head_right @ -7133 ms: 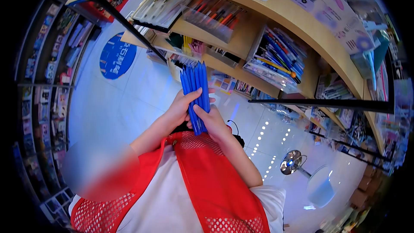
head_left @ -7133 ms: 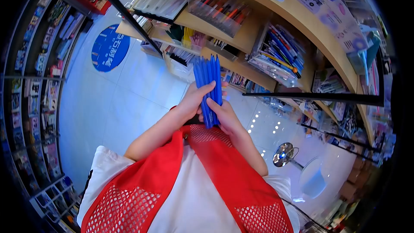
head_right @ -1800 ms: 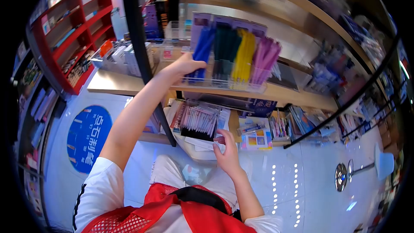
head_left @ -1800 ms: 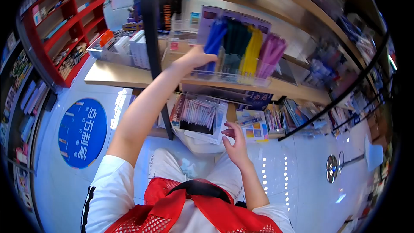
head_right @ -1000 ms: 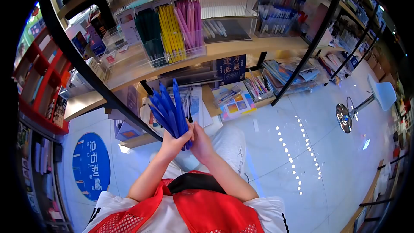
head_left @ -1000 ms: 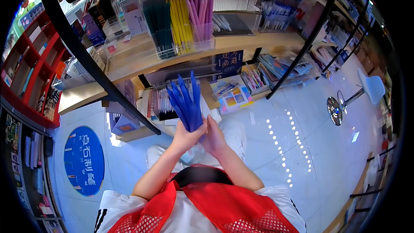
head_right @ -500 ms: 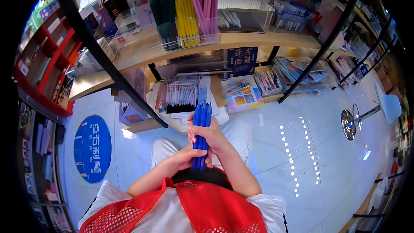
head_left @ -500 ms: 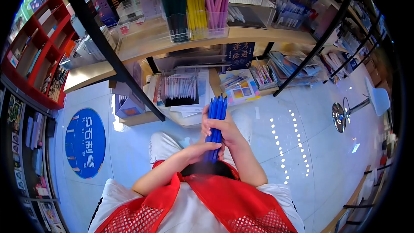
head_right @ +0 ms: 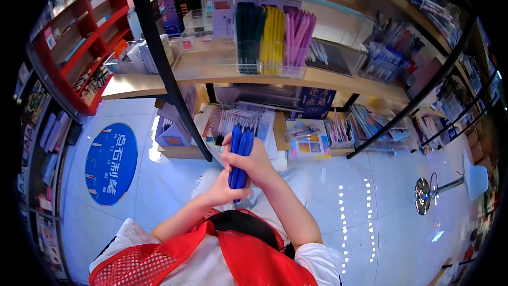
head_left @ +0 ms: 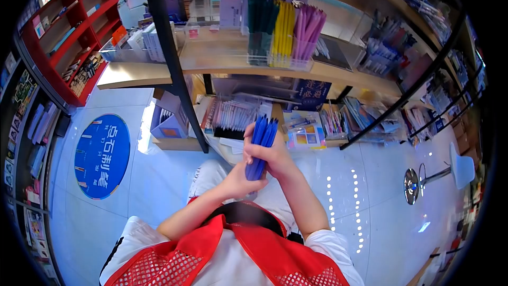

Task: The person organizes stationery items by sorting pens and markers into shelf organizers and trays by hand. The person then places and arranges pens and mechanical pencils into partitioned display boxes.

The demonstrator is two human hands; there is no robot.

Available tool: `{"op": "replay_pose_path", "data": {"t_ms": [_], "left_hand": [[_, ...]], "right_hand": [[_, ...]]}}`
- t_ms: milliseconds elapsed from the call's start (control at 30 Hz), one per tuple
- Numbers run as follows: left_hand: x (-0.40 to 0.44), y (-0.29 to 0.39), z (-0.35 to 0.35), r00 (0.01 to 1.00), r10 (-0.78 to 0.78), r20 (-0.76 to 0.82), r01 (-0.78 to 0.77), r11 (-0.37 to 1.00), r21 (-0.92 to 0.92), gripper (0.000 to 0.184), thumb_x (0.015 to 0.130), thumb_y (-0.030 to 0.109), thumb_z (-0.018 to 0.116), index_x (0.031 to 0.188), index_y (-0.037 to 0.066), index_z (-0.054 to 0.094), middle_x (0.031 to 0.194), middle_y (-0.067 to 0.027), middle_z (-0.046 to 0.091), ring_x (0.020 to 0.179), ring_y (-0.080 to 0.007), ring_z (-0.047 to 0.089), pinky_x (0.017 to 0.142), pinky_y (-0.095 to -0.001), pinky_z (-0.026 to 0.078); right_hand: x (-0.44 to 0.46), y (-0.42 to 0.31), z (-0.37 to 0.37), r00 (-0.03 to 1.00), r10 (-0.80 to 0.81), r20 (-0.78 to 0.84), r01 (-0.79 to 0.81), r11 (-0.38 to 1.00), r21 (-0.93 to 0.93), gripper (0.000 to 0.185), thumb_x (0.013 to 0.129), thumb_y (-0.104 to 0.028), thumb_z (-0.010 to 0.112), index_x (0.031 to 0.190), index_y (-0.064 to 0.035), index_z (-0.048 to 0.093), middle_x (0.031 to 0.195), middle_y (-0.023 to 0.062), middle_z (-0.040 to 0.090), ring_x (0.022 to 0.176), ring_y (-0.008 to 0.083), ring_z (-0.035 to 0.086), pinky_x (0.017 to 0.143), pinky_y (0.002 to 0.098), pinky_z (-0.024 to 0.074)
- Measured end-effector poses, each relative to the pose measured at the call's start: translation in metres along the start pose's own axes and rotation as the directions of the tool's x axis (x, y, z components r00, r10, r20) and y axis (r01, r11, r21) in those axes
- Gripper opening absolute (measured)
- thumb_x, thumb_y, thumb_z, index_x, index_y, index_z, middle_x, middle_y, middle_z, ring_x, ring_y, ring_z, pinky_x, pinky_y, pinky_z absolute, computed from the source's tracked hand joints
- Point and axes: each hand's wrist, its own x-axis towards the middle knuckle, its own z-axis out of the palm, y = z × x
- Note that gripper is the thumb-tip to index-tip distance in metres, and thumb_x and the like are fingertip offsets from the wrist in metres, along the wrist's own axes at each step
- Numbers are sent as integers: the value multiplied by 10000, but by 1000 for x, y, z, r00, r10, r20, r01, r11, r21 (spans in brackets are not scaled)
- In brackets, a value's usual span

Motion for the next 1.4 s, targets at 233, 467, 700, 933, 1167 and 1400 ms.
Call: {"op": "replay_pose_path", "data": {"t_ms": [233,467,700,933,1167,1400], "left_hand": [[83,77,-88,623,745,-238,-607,653,453,598,698,51,679,1232,-2,417,1099,-221,580,1079,-338,559,897,-366,437],[170,128,-171,736,576,-356,-293,745,600,512,773,121,652,1209,-18,423,1057,-226,603,1011,-363,589,846,-397,464],[190,119,-199,904,407,-135,-264,775,574,481,807,203,642,1193,-27,470,1102,-227,596,1041,-336,583,879,-368,458],[184,123,-207,982,177,-62,-154,950,272,425,881,185,605,1214,-42,470,1109,-142,595,975,-171,581,863,-298,452],[188,122,-209,990,95,-109,-57,949,309,400,944,265,508,1210,-33,495,1067,-102,605,938,-140,582,841,-279,462],[197,107,-215,951,206,-232,-152,962,228,404,922,285,527,1133,-58,552,1001,-140,634,870,-173,603,767,-290,461]], "right_hand": [[115,-72,49,725,-689,16,510,521,-684,235,711,-121,700,837,2,544,679,67,588,621,105,560,597,266,467],[282,-81,32,650,-730,-212,469,605,-644,221,702,-151,677,836,4,595,706,132,633,640,233,635,615,321,491],[301,-45,1,738,-592,-324,226,669,-708,298,681,-237,726,841,-13,612,728,127,645,689,235,652,635,328,500],[288,-44,3,802,-427,-419,159,827,-539,387,756,-253,711,1003,14,580,942,136,643,814,216,643,745,304,507],[273,-63,12,830,-348,-436,55,829,-556,421,776,-189,681,1071,65,520,1004,185,616,886,268,625,790,338,494],[249,-51,4,882,-376,-284,89,725,-683,667,857,-131,512,1386,89,170,1398,278,288,1299,350,336,1068,365,289]]}}
